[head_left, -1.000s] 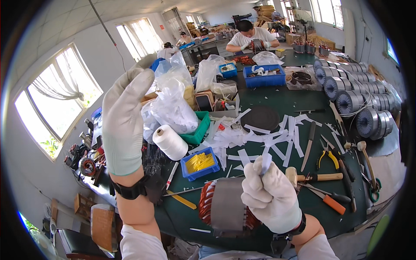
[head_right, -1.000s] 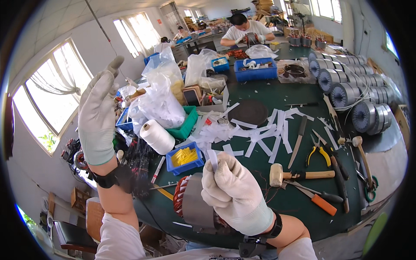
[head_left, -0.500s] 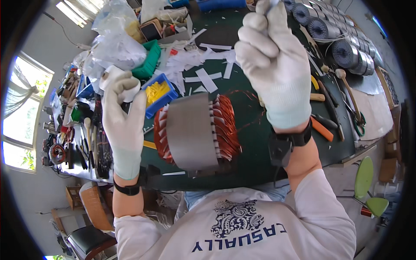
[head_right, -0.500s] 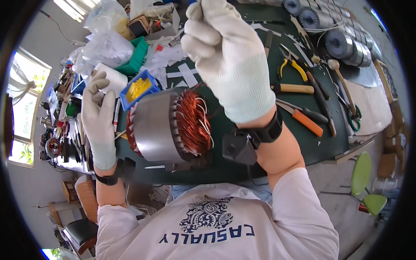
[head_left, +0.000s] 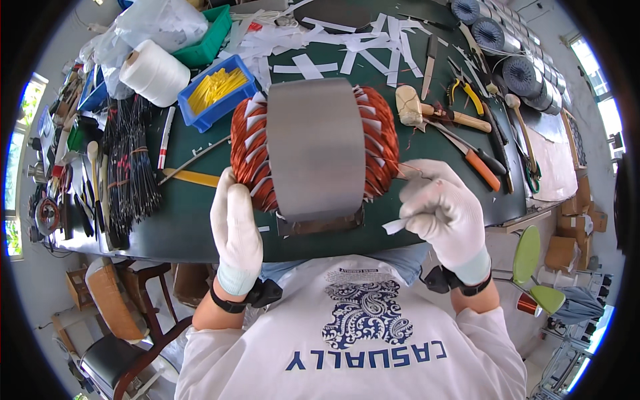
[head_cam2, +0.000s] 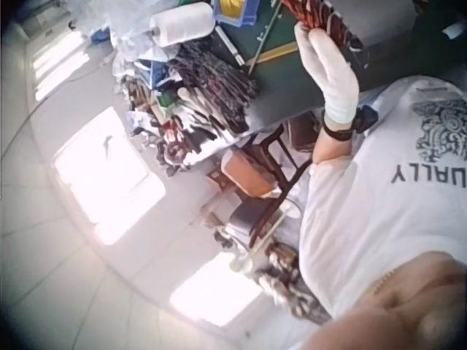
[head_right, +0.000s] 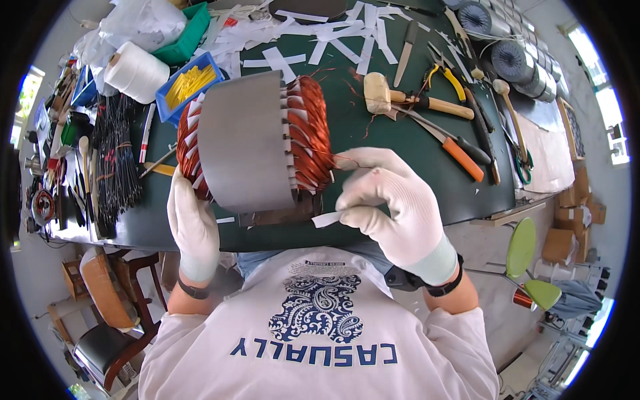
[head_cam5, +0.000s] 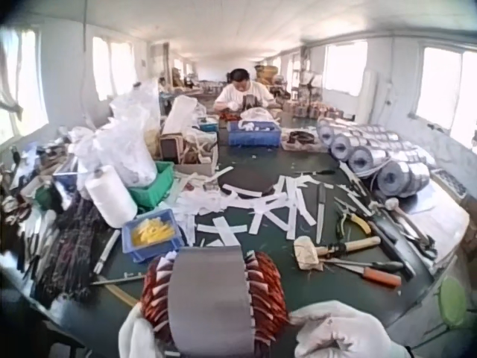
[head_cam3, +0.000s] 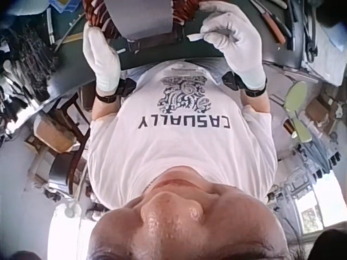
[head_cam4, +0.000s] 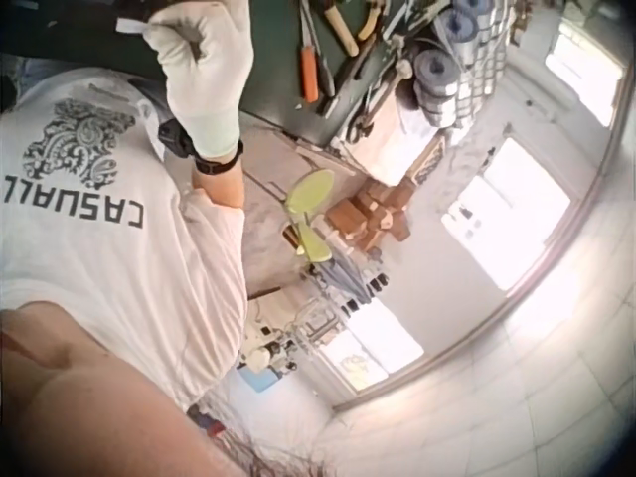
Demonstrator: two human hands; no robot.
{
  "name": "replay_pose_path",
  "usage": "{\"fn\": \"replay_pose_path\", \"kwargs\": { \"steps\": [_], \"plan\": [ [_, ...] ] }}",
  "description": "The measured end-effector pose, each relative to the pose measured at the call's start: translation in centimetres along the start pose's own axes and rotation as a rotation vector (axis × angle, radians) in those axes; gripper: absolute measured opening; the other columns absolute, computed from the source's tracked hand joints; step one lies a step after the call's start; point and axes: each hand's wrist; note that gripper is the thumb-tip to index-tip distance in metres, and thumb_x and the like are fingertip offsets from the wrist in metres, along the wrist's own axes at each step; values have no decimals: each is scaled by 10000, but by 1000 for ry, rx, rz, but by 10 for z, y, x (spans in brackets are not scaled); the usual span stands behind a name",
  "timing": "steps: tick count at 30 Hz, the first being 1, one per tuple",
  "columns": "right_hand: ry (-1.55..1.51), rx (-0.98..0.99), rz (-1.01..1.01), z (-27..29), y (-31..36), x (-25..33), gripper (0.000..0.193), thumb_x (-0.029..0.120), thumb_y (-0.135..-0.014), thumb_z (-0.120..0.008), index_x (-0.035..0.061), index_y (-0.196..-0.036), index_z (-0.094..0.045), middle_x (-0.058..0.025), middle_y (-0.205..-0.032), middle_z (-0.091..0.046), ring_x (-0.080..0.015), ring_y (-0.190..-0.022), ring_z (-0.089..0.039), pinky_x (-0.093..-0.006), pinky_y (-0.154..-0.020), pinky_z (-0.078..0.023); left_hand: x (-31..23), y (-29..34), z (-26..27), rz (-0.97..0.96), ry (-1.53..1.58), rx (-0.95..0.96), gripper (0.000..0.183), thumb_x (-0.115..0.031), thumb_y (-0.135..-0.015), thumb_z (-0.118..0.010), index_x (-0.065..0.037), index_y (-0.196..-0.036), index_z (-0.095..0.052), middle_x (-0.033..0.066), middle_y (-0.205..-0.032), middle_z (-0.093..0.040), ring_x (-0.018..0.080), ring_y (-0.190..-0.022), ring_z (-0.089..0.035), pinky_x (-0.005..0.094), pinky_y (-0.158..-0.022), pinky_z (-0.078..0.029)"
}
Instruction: The recorder is inserting copper wire coils and insulation strips into a motor stator.
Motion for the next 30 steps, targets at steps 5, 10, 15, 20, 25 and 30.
{"fn": "replay_pose_path", "kwargs": {
  "steps": [5, 10, 15, 20, 25, 30],
  "plan": [
    [-225, -77, -108, -1, 16, -37, 294, 278, -890, -769, 8, -890, -653, -83, -999, -637, -80, -753, -557, -214, -639, -429, -15, -25, 5, 334, 539, 176, 277, -170, -1052, -449, 64, -1166, -544, 17, -982, -564, 68, -863, -475, 214, -807, -423],
    [-238, -46, -480, 31, 33, -53, 443, 426, -887, -754, 0, -914, -634, -34, -942, -616, -62, -708, -467, -218, -608, -385, -23, -29, 6, 331, 505, 149, 198, -150, -1016, -475, 23, -1008, -571, -34, -846, -464, 50, -765, -364, 209, -687, -352],
    [198, -643, -127, 106, 33, -12, 304, 291, -971, -655, -7, -947, -599, -82, -970, -624, -101, -764, -459, -243, -738, -400, -15, -47, 10, 398, 652, 355, 523, -265, -1021, -531, 77, -1411, -460, 168, -1349, -572, 260, -1228, -570, 378, -1057, -427],
    [415, -402, 381, 32, 8, 59, 152, 25, -835, -748, 14, -944, -643, -66, -812, -656, -130, -636, -583, -277, -555, -438, -2, -47, -6, -69, 8, 215, 500, -211, -898, -642, 75, -1295, -535, 191, -1223, -618, 387, -1146, -585, 427, -989, -456],
    [665, -250, 440, -10, -28, 31, 285, 15, -672, -847, 53, -927, -726, -40, -727, -652, -180, -591, -579, -297, -556, -422, -5, -40, -26, 249, 369, -3, 499, -24, -933, -389, 90, -1415, -447, 183, -1385, -559, 273, -1214, -595, 378, -1051, -460],
    [685, -341, 390, -31, -22, 14, 188, 111, -699, -823, 158, -812, -680, 14, -661, -570, -182, -593, -602, -315, -536, -462, 10, -31, -26, 170, 276, 10, 536, -60, -916, -410, 76, -1434, -431, 182, -1404, -543, 284, -1239, -581, 391, -1061, -457]
  ]
}}
Point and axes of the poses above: each hand's wrist, its own y-axis away from the middle knuckle, its own z-axis out of the back of the hand, x = y × z
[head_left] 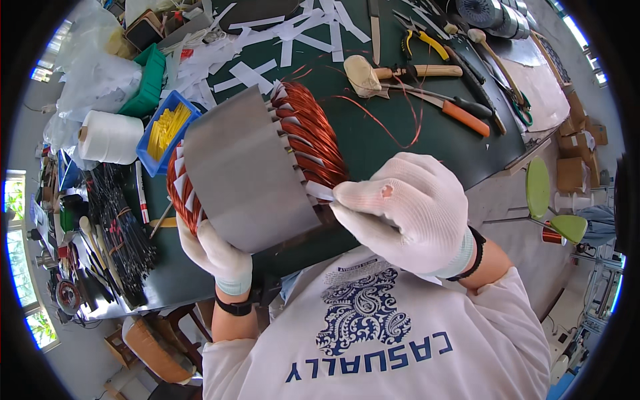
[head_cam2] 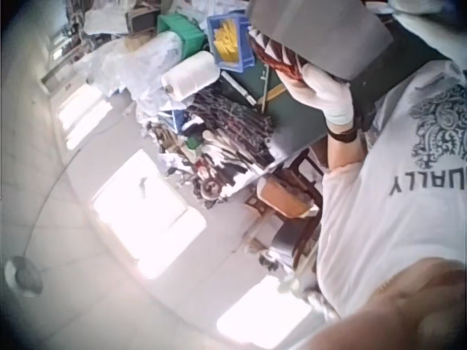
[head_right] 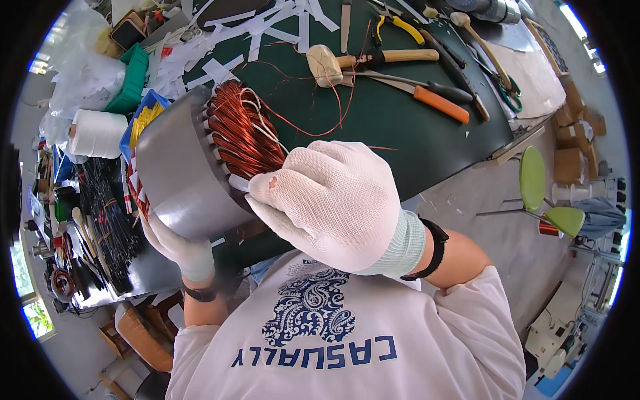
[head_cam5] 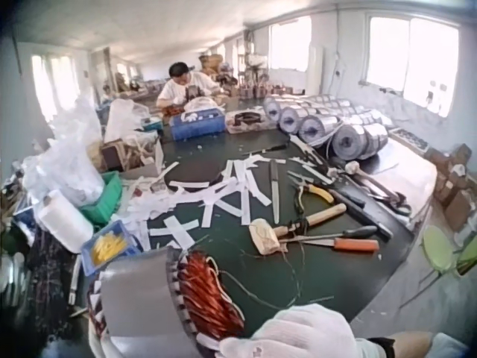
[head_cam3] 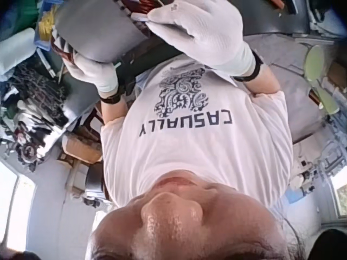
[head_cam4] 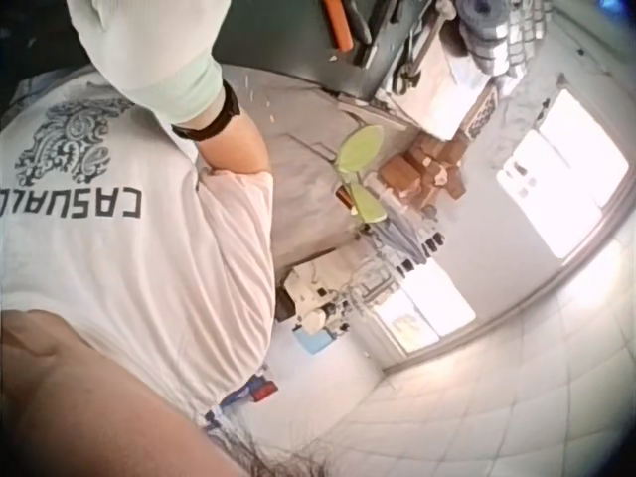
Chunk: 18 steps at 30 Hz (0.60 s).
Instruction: The recorder is inserting copper wire coils and insulation strips into a motor stator.
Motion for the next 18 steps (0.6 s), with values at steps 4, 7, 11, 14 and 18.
{"fn": "replay_pose_path", "kwargs": {
  "steps": [4, 7, 11, 14, 18],
  "plan": [
    [-2, -27, -35, -4, 4, -2, 156, 128, -722, -807, 159, -813, -685, 14, -673, -584, -176, -585, -606, -308, -515, -468, 12, 4, 13, -79, -214, -11, 525, -137, -942, -436, 65, -1427, -446, 172, -1408, -544, 268, -1248, -571, 393, -1036, -470],
    [7, -22, -64, -8, 3, 1, 127, 133, -748, -788, 153, -812, -680, 1, -688, -604, -190, -595, -622, -316, -520, -480, 18, 7, 18, -237, -422, 14, 506, -170, -975, -434, 58, -1427, -447, 162, -1419, -535, 254, -1250, -566, 391, -1018, -485],
    [-223, 48, -283, -3, -4, 10, 188, -5, -716, -794, 73, -835, -671, -55, -712, -643, -211, -541, -587, -322, -494, -424, 19, 11, 12, -18, -48, -91, 482, -175, -1016, -402, 44, -1445, -424, 157, -1440, -510, 251, -1242, -566, 393, -1016, -495],
    [-83, 185, -319, 7, -18, 13, 162, 10, -746, -766, 75, -787, -624, -67, -700, -631, -237, -564, -605, -332, -507, -447, 17, 10, 9, 44, -11, -110, 473, -165, -1022, -388, 36, -1449, -417, 152, -1438, -509, 251, -1234, -569, 394, -1009, -504],
    [-24, 180, -235, 2, -27, 12, 208, 54, -779, -746, 86, -747, -543, -42, -669, -594, -239, -591, -609, -328, -531, -464, 25, 14, 19, 42, -79, -96, 468, -176, -1025, -385, 34, -1442, -423, 147, -1439, -504, 252, -1246, -556, 398, -1020, -496]
  ]
}}
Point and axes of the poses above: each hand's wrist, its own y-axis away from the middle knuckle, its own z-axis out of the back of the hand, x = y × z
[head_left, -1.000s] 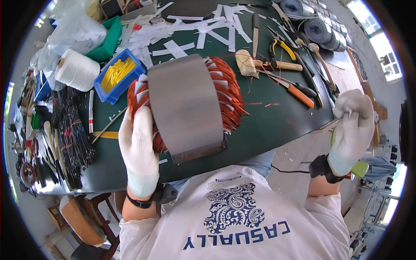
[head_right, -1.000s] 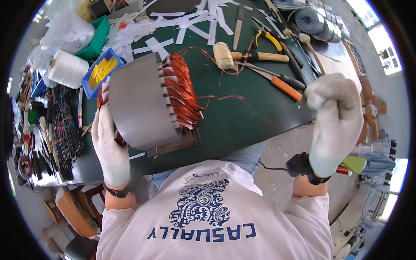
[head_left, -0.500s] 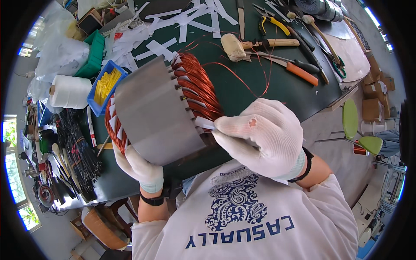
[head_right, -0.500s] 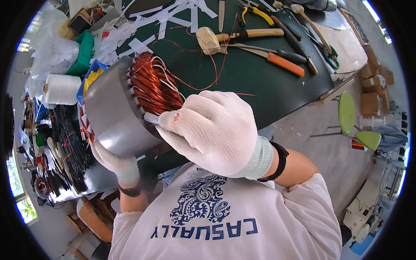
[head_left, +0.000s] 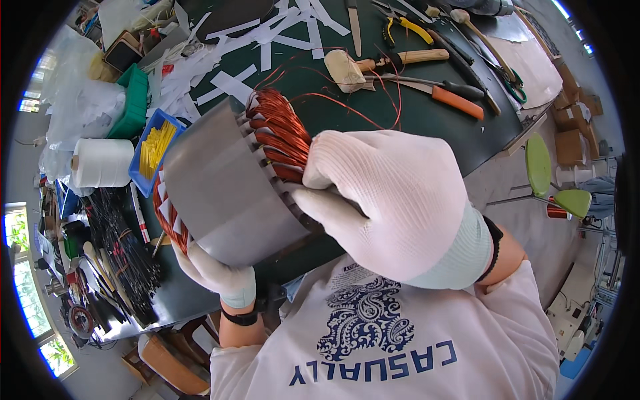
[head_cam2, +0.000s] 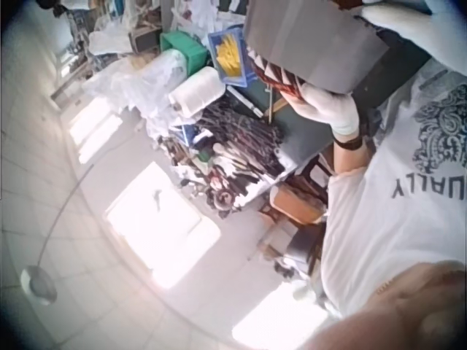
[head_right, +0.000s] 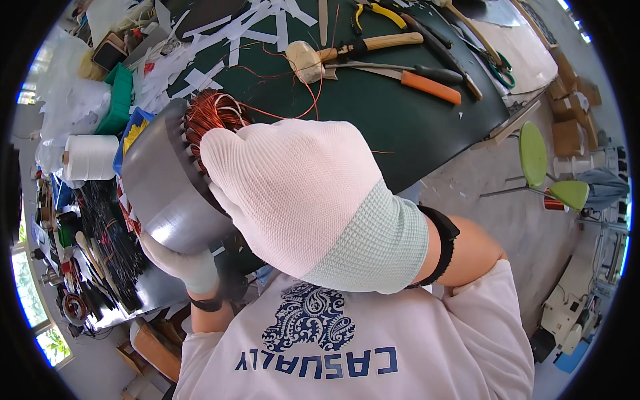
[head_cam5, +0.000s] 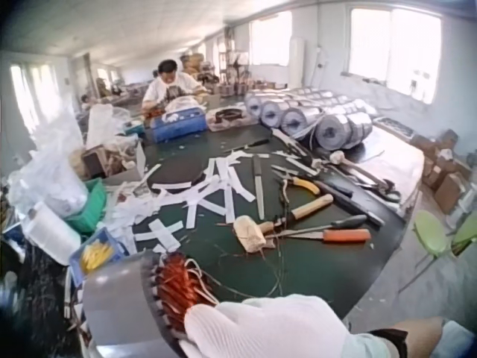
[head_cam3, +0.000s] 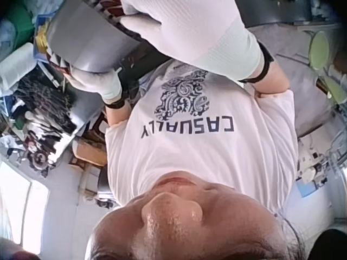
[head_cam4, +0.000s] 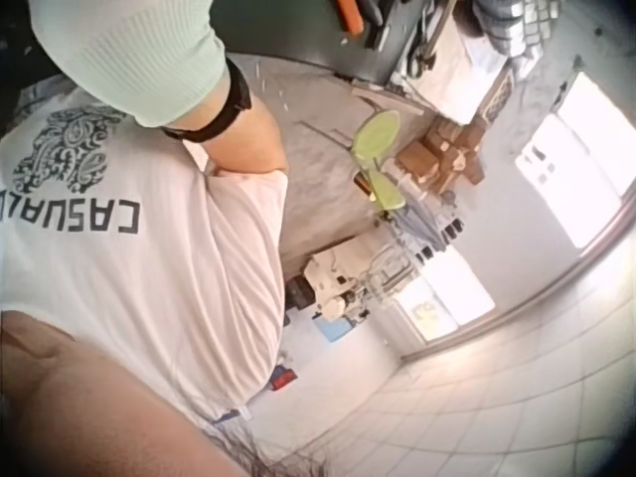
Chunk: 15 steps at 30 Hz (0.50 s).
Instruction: The recorder is inserting copper wire coils and insulation strips into a motor stator.
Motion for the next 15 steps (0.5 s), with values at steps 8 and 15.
{"fn": "replay_pose_path", "kwargs": {
  "steps": [8, 15],
  "plan": [
    [200, 69, 138, 0, -11, -7, 119, 114, -795, -705, 121, -805, -587, -22, -721, -615, -249, -606, -622, -339, -538, -487, -6, -1, -7, 201, 480, -248, 723, -15, -771, -751, 49, -1403, -405, 212, -1255, -535, 334, -1152, -559, 435, -950, -472],
    [253, 50, 380, -2, -5, -18, 119, 138, -765, -696, 152, -868, -639, 17, -694, -523, -216, -570, -563, -343, -508, -434, 11, 4, 16, -580, -576, 79, 764, 8, -774, -741, 47, -1432, -356, 186, -1292, -518, 303, -1162, -554, 411, -978, -473]
  ]
}}
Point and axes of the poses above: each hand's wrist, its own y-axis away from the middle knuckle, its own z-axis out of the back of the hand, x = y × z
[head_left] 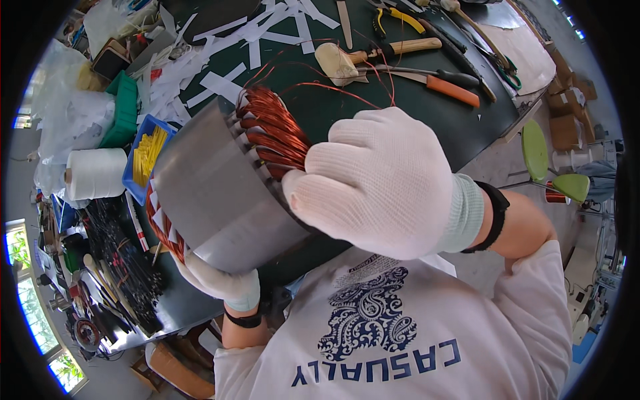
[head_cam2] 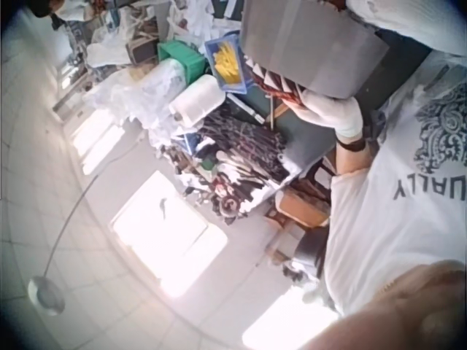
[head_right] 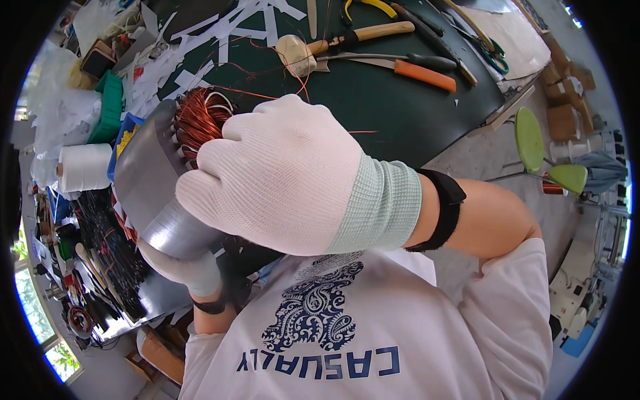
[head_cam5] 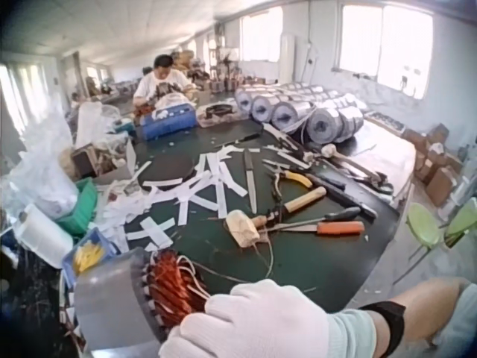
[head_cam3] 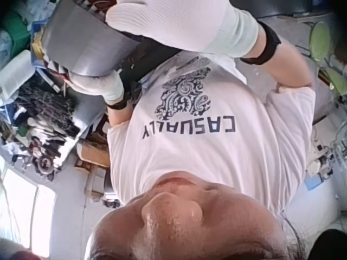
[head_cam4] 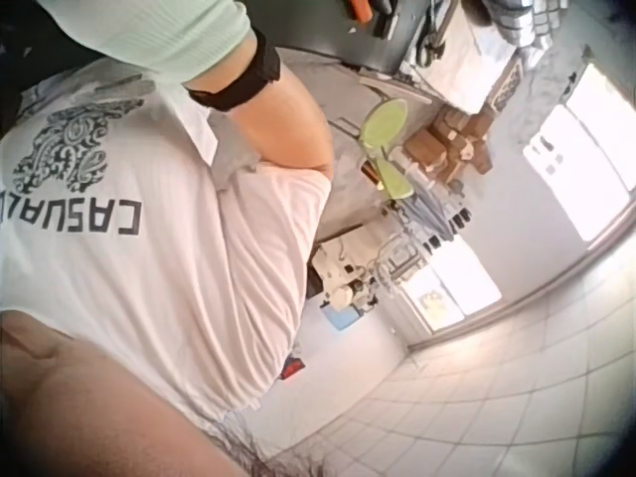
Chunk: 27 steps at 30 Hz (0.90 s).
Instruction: The recorder is inserting copper wire coils and insulation strips into a motor stator.
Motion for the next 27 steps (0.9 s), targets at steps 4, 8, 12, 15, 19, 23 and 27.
{"fn": "replay_pose_path", "kwargs": {
  "steps": [4, 8, 12, 15, 19, 23, 27],
  "plan": [
    [-75, -7, -47, 5, 12, 7, 140, 97, -776, -702, 133, -900, -647, 4, -709, -513, -183, -574, -545, -331, -507, -419, 2, 7, 4, 3, -52, 19, 723, 3, -810, -716, 52, -1432, -352, 195, -1316, -509, 297, -1178, -551, 408, -993, -465],
    [-508, -132, -402, -3, 18, 14, 177, 51, -774, -728, 82, -926, -642, -39, -765, -582, -205, -644, -612, -339, -559, -479, 7, 12, 0, -41, -171, -20, 663, -4, -853, -682, 65, -1424, -352, 198, -1331, -516, 291, -1174, -557, 398, -990, -462],
    [-282, 39, -318, 1, 11, 7, 187, 46, -749, -751, 67, -884, -623, -72, -812, -596, -264, -714, -632, -347, -608, -516, 6, 4, -5, 33, -50, 0, 671, -24, -856, -696, 76, -1422, -349, 204, -1360, -500, 295, -1183, -561, 401, -1003, -459],
    [-258, 1, -301, -4, 1, 9, 174, 41, -737, -757, 75, -842, -623, -57, -798, -602, -263, -729, -631, -345, -617, -517, 17, 6, -13, 101, 138, -47, 661, -32, -856, -702, 74, -1413, -364, 196, -1356, -507, 290, -1195, -561, 403, -1009, -462],
    [-392, -47, -376, 25, 0, 12, 171, 58, -723, -804, 65, -780, -642, -60, -754, -628, -238, -647, -639, -317, -562, -507, -12, -17, 1, 576, 606, -119, 764, -333, -891, -691, 63, -1460, -369, 162, -1470, -464, 293, -1311, -510, 411, -1088, -415],
    [-468, 88, -525, 26, -7, 9, 183, 107, -789, -764, 75, -727, -594, -82, -734, -608, -284, -650, -650, -365, -575, -510, -40, -45, -15, 643, 1024, -86, 543, -159, -935, -475, 72, -1423, -420, 158, -1418, -517, 268, -1253, -551, 390, -1040, -455],
    [-513, 145, -531, 34, 0, 13, 168, 121, -788, -757, 85, -747, -599, -70, -747, -597, -273, -629, -645, -362, -556, -505, -42, -30, 1, 487, 949, 74, 532, -87, -894, -365, 49, -1400, -457, 167, -1352, -561, 249, -1150, -616, 369, -944, -525]
  ]
}}
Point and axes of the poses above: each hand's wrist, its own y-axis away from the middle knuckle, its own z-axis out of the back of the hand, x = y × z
